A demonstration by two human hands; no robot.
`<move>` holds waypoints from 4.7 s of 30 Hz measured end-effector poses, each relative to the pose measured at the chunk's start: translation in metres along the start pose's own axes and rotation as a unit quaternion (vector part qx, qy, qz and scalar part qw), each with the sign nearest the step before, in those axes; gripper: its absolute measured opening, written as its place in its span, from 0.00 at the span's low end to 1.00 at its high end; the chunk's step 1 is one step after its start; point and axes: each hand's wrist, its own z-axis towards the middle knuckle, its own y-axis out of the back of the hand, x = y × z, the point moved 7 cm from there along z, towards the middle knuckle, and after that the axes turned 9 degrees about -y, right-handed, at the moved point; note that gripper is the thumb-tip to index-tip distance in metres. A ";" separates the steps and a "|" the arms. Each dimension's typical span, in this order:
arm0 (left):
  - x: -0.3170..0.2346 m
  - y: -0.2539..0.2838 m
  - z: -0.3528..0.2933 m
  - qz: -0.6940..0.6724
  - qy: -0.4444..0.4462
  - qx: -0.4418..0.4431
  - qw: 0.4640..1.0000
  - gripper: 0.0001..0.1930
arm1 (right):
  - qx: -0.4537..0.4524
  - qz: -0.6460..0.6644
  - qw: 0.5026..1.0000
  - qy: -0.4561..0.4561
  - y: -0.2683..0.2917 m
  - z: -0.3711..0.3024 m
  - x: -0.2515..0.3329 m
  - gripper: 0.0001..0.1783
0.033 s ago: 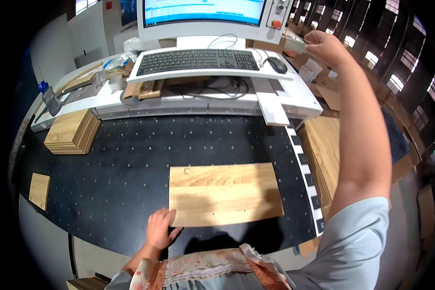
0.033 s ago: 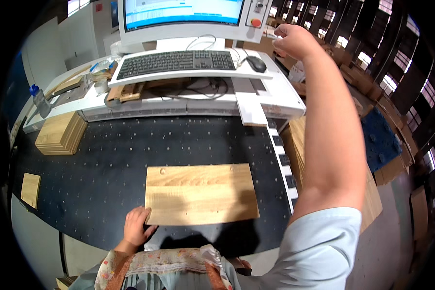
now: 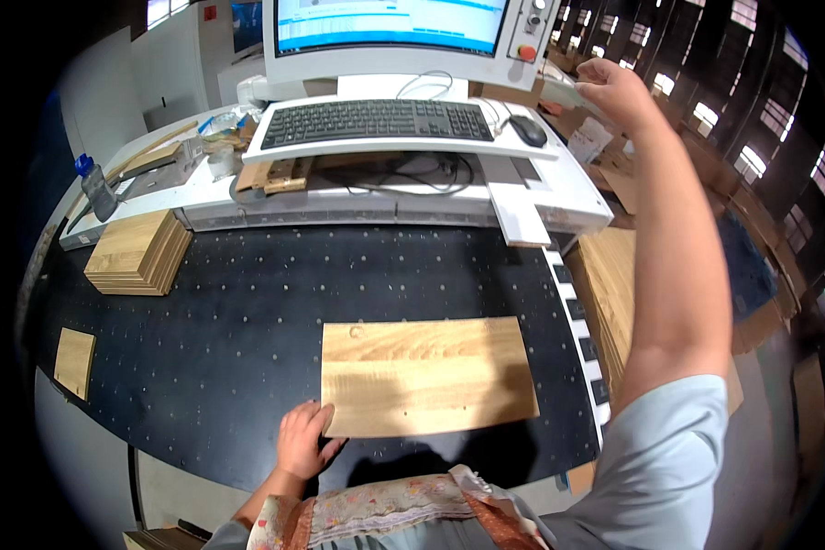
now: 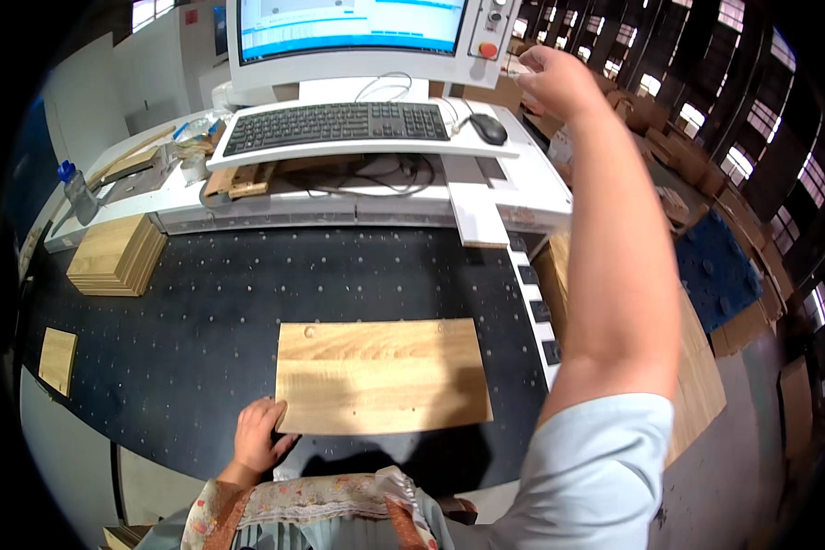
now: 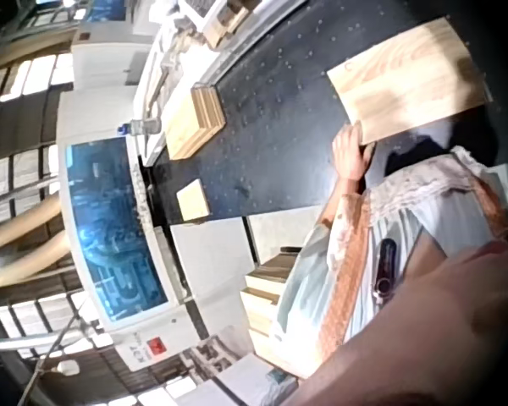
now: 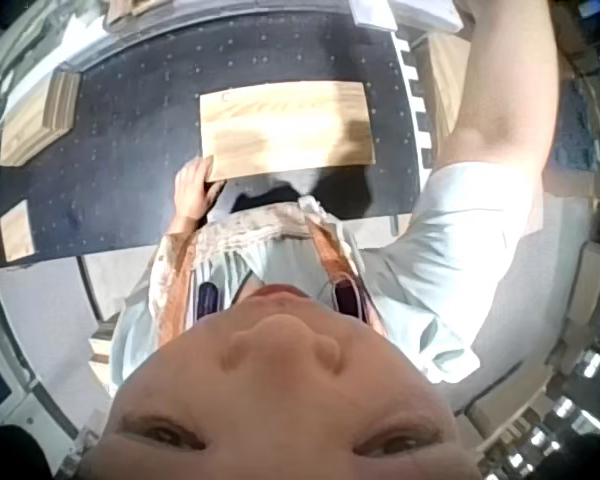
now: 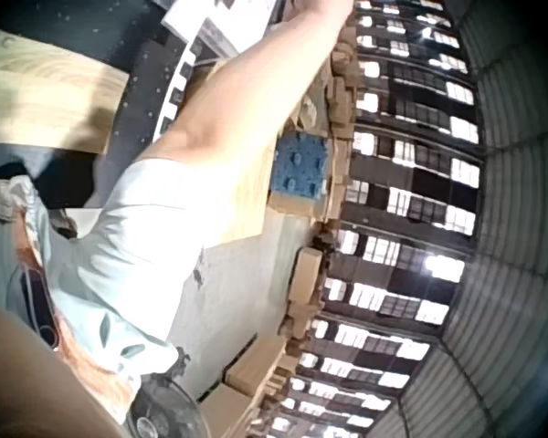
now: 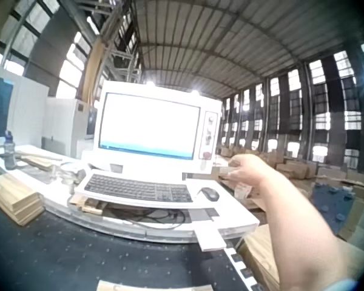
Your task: The person picks up and arranges wood panels on a workstation, then uses a computer interface and mouse to operate a piece of industrial machinery in a wood manufacturing facility.
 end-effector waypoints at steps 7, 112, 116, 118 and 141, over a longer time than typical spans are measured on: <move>-0.005 0.011 0.005 0.007 0.009 -0.012 1.000 0.31 | -0.127 -0.085 0.976 -0.156 -0.118 0.034 -0.080 0.34; 0.237 0.159 0.210 -0.651 0.282 -0.474 0.521 0.13 | -0.022 0.647 0.653 -0.393 -0.129 -0.115 -0.099 0.18; 0.174 0.119 0.191 -0.671 0.285 -0.300 0.615 0.11 | -0.006 0.514 0.754 -0.410 -0.111 -0.108 -0.120 0.23; 0.128 0.099 0.167 -0.672 0.225 -0.161 0.687 0.07 | -0.059 0.294 0.870 -0.392 -0.085 -0.106 -0.121 0.31; 0.017 0.106 -0.117 0.128 0.255 -0.213 0.935 0.27 | -0.073 -0.130 0.965 -0.217 -0.102 -0.050 -0.027 0.30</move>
